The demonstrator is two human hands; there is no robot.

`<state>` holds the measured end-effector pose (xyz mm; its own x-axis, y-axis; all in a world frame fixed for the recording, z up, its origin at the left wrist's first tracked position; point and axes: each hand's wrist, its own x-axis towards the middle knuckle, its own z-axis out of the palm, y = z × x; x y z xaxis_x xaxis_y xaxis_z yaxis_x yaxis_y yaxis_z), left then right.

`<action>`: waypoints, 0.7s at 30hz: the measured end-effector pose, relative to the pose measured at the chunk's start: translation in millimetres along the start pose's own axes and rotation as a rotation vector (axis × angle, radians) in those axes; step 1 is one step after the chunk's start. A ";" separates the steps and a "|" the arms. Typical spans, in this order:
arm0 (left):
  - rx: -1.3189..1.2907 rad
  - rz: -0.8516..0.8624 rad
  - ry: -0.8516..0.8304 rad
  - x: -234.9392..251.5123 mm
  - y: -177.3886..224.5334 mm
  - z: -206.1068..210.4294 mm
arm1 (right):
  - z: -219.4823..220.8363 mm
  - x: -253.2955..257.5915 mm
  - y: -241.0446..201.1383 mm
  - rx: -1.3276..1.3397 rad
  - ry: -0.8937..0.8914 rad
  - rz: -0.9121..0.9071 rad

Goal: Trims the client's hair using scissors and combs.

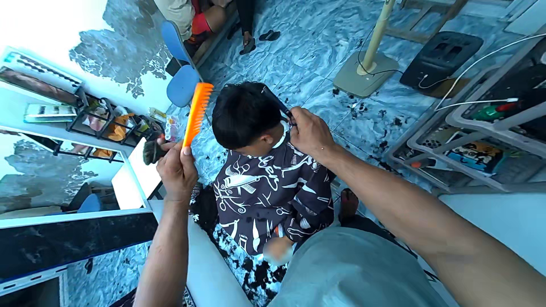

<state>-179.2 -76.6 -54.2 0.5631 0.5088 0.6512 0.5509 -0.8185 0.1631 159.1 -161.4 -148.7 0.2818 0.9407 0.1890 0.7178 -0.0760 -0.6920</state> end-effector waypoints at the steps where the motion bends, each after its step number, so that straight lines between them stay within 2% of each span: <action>1: -0.048 -0.087 -0.010 4.0 7.9 8.4 | -0.9 0.6 3.6 0.051 0.009 0.052; 3: -0.162 -0.211 -0.107 10.5 18.9 23.7 | -1.3 2.7 10.8 0.142 0.017 0.129; 5: -0.206 -0.215 -0.255 10.0 16.2 29.8 | -1.3 3.4 20.0 0.174 0.018 0.165; 7: -0.143 -0.091 -0.458 -1.9 -0.1 19.3 | -1.5 1.1 32.1 0.142 0.026 0.167; 9: 0.004 0.093 -0.582 -21.7 -20.4 0.1 | -1.9 -3.3 43.2 0.089 0.038 0.154; 13: 0.165 0.286 -0.539 -27.5 -26.1 -33.9 | 0.0 -1.9 47.8 -0.012 -0.016 0.081; 18: 0.266 0.433 -0.496 26.8 3.7 -41.8 | 9.9 13.6 31.0 -0.178 -0.060 -0.281; 21: 0.299 0.459 -0.507 51.5 18.4 -39.2 | 14.4 20.5 22.3 -0.184 -0.070 -0.364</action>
<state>-164.2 -76.0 11.3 0.9521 0.2529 0.1719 0.2951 -0.9075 -0.2989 171.8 -139.1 -170.3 -0.0512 0.9367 0.3463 0.8663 0.2142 -0.4513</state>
